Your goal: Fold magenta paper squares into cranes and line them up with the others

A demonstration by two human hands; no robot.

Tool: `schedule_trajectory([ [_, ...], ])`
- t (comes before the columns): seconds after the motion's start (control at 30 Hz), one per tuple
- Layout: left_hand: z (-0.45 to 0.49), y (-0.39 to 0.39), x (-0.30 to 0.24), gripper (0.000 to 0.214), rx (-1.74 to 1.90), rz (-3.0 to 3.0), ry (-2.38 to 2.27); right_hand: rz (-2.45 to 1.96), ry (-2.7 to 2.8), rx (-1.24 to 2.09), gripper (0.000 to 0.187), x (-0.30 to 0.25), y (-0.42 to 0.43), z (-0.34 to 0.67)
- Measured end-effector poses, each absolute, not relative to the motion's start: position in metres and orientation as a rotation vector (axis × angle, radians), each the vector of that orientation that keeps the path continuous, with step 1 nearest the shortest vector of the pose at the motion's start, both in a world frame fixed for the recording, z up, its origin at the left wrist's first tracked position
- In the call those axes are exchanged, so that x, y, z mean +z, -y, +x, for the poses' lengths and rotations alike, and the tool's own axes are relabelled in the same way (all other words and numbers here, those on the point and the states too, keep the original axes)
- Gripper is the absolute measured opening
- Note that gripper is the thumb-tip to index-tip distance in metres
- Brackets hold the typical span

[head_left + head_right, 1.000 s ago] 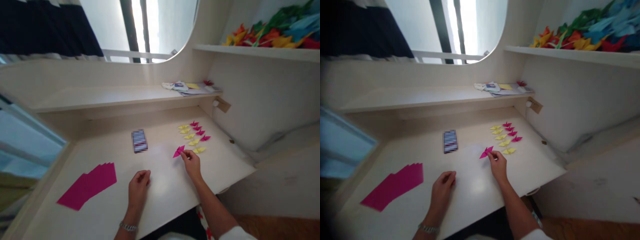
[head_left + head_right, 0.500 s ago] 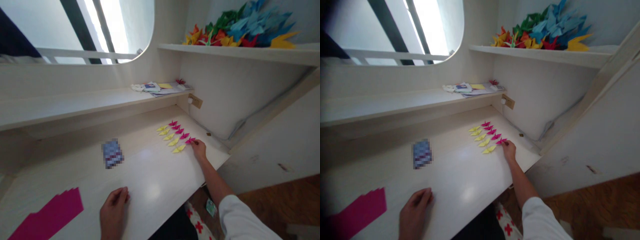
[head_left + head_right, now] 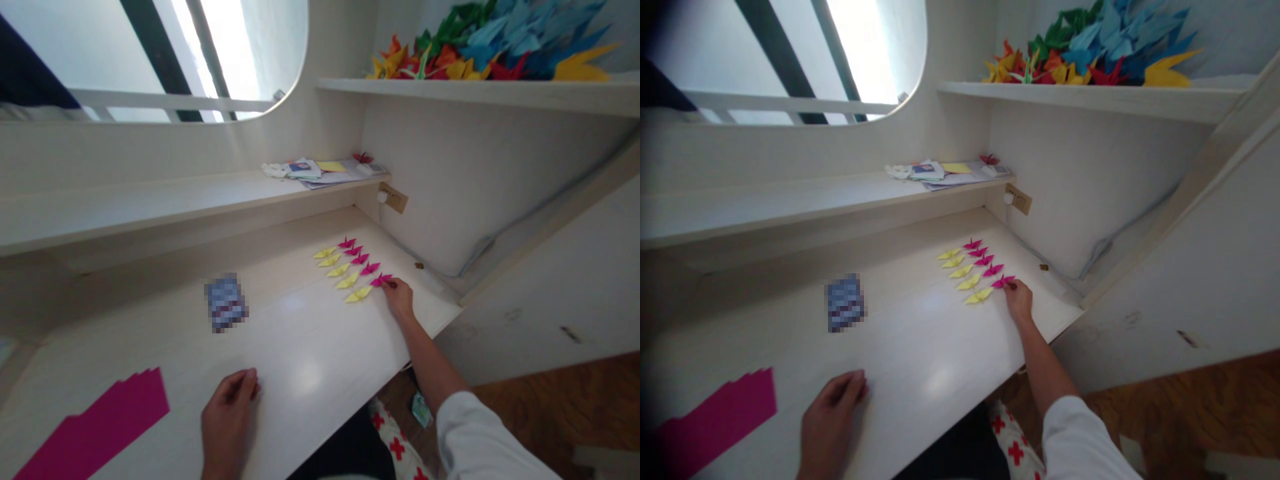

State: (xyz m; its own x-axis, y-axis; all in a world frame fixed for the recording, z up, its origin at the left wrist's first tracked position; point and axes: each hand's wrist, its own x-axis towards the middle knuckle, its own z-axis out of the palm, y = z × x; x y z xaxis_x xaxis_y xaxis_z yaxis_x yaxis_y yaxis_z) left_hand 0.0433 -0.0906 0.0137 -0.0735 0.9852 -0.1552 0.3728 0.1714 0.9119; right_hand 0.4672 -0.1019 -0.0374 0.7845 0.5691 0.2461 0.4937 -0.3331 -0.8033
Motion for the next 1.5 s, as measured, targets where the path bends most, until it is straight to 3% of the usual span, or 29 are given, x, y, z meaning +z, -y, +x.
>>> schedule_trajectory([
  [0.37,0.044,0.092,0.018,0.049,0.972,1.307,-1.546,-1.963,0.751,0.086,0.028,-0.030,0.105,0.460],
  [0.6,0.039,0.092,0.015,0.043,0.971,1.300,-1.491,-1.884,0.672,0.006,0.041,-0.014,0.119,0.420],
  [0.87,0.027,0.090,0.008,0.039,0.960,1.346,-1.457,-1.642,1.306,0.550,0.026,0.002,0.093,0.271],
  [1.13,-0.054,0.070,0.002,0.033,1.027,1.770,-1.960,-1.558,1.689,0.656,0.027,-0.015,0.058,0.171],
  [1.33,-0.106,0.052,-0.003,0.050,0.640,1.903,-2.397,-1.570,1.787,0.569,0.030,-0.028,0.060,0.167],
  [1.5,-0.107,0.052,-0.012,0.044,0.498,1.859,-2.455,-1.582,1.796,0.576,0.031,-0.026,0.061,0.167],
])
